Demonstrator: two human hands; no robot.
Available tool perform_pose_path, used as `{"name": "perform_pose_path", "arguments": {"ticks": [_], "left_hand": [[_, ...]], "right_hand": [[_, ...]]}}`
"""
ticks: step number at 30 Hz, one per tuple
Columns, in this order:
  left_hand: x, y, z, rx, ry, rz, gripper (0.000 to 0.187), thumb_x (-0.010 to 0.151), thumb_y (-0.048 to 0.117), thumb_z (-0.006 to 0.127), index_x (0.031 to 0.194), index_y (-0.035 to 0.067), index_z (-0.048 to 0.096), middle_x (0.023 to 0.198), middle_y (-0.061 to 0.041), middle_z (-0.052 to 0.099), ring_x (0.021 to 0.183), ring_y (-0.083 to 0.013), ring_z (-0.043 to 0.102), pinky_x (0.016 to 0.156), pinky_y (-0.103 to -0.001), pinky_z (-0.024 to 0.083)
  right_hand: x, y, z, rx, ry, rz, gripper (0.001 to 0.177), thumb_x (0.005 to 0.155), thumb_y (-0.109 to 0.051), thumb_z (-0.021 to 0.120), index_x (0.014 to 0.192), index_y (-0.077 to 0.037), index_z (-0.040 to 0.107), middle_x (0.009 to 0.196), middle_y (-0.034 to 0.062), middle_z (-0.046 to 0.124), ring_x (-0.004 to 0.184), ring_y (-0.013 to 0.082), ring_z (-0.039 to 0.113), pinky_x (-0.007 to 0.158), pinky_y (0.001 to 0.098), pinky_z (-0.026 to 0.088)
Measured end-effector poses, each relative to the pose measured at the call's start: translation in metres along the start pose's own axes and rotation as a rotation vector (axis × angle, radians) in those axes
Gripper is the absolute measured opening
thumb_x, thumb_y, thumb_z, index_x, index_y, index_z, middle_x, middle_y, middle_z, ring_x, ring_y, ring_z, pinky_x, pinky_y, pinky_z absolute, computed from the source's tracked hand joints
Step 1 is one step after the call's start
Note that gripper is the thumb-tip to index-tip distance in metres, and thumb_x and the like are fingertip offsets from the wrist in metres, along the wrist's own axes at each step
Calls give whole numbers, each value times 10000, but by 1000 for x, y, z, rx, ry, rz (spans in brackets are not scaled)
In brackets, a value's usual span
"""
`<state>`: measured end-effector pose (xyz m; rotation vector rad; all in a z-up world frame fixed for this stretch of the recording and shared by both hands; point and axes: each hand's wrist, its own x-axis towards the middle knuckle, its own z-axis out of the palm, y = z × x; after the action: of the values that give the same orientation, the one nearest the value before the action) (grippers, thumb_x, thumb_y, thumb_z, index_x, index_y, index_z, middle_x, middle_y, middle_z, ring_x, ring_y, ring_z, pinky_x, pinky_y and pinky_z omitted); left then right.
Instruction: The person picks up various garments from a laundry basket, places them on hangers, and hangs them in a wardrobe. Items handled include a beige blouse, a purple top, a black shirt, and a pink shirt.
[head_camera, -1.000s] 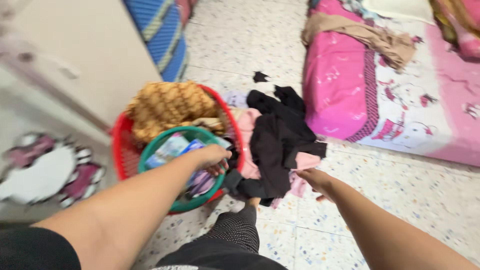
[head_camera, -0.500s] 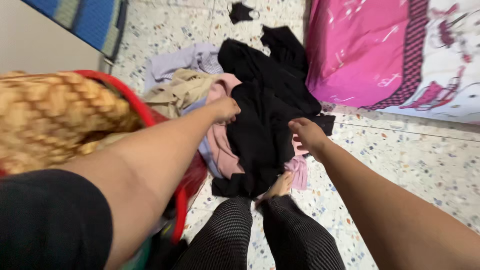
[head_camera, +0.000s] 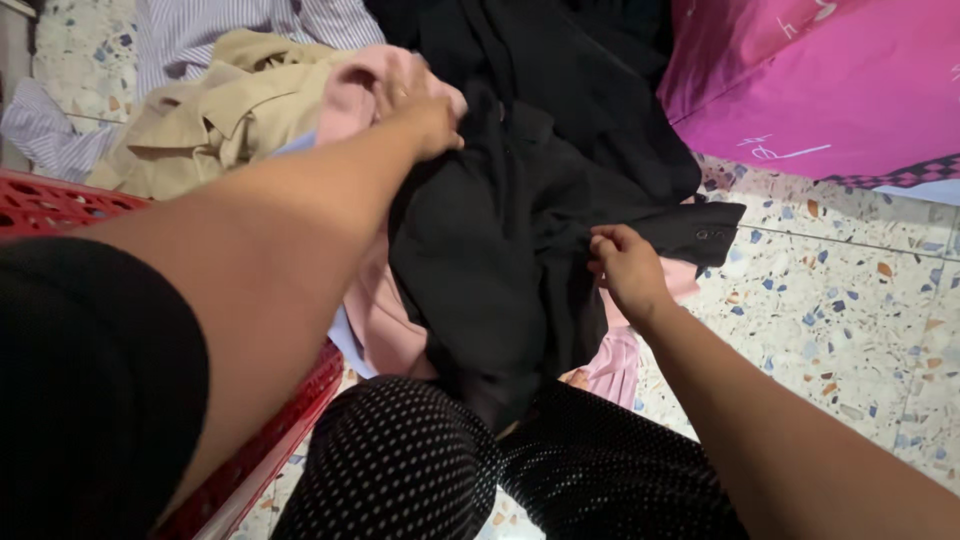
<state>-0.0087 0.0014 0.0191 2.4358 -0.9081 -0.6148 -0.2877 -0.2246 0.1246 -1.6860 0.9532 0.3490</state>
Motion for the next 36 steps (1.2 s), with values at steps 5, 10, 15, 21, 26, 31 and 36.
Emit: {"name": "perform_pose_path", "arguments": {"ticks": [5, 10, 15, 21, 26, 31, 36], "left_hand": [[-110, 140, -62, -124, -120, 181, 366, 847, 321, 637, 1193, 209, 607, 971, -172, 732, 887, -355, 714, 786, -512, 531], [-222, 317, -167, -141, -191, 806, 274, 857, 357, 641, 1096, 234, 691, 666, -71, 689, 566, -301, 668, 541, -444, 524], [-288, 434, -317, -156, 187, 1168, 232, 1032, 357, 627, 861, 203, 603, 617, -32, 608, 594, -274, 624, 595, -390, 528], [-345, 462, -501, 114, 419, 795, 251, 1056, 387, 587, 1238, 280, 721, 647, -61, 664, 512, -254, 635, 491, -387, 494], [-354, 475, -564, 508, 685, 244, 467, 829, 493, 777, 1094, 115, 711, 700, -162, 700, 664, -362, 706, 585, -492, 557], [-401, 461, -653, 618, 1051, -32, 203, 773, 201, 791, 958, 145, 727, 780, -172, 728, 759, -363, 731, 687, -491, 576], [-524, 471, -726, 533, 1417, -193, 359, 690, 273, 837, 971, 82, 723, 684, -131, 735, 698, -360, 718, 689, -525, 527]], "right_hand": [[-56, -74, -10, -259, 138, -551, 327, 1082, -167, 528, 1369, -65, 648, 1256, 153, 692, 1166, 240, 616, 983, 331, 463], [-115, -161, -36, -112, -411, -694, 720, 767, -20, 437, 1468, -144, 547, 1434, 113, 632, 1285, 243, 611, 1080, 323, 444], [-210, -187, -82, -1058, -95, -1238, 878, 623, -413, 836, 1436, -213, 572, 1521, 117, 450, 1346, 385, 499, 1079, 542, 358], [-317, -307, -157, -490, 453, -801, 459, 742, -35, 581, 1163, -112, 748, 1171, 236, 671, 1008, 375, 665, 861, 424, 529], [-355, -498, -190, -573, 493, -862, 312, 896, -34, 570, 1078, -128, 805, 936, 232, 742, 820, 364, 730, 775, 445, 564], [-470, -644, -170, -537, 192, -1177, 387, 749, -102, 774, 1136, -90, 772, 907, 127, 759, 754, 216, 697, 722, 363, 555], [-630, -716, -123, -656, 221, -1259, 415, 808, -317, 815, 1147, -86, 748, 881, 198, 688, 689, 321, 640, 589, 466, 525]]}}
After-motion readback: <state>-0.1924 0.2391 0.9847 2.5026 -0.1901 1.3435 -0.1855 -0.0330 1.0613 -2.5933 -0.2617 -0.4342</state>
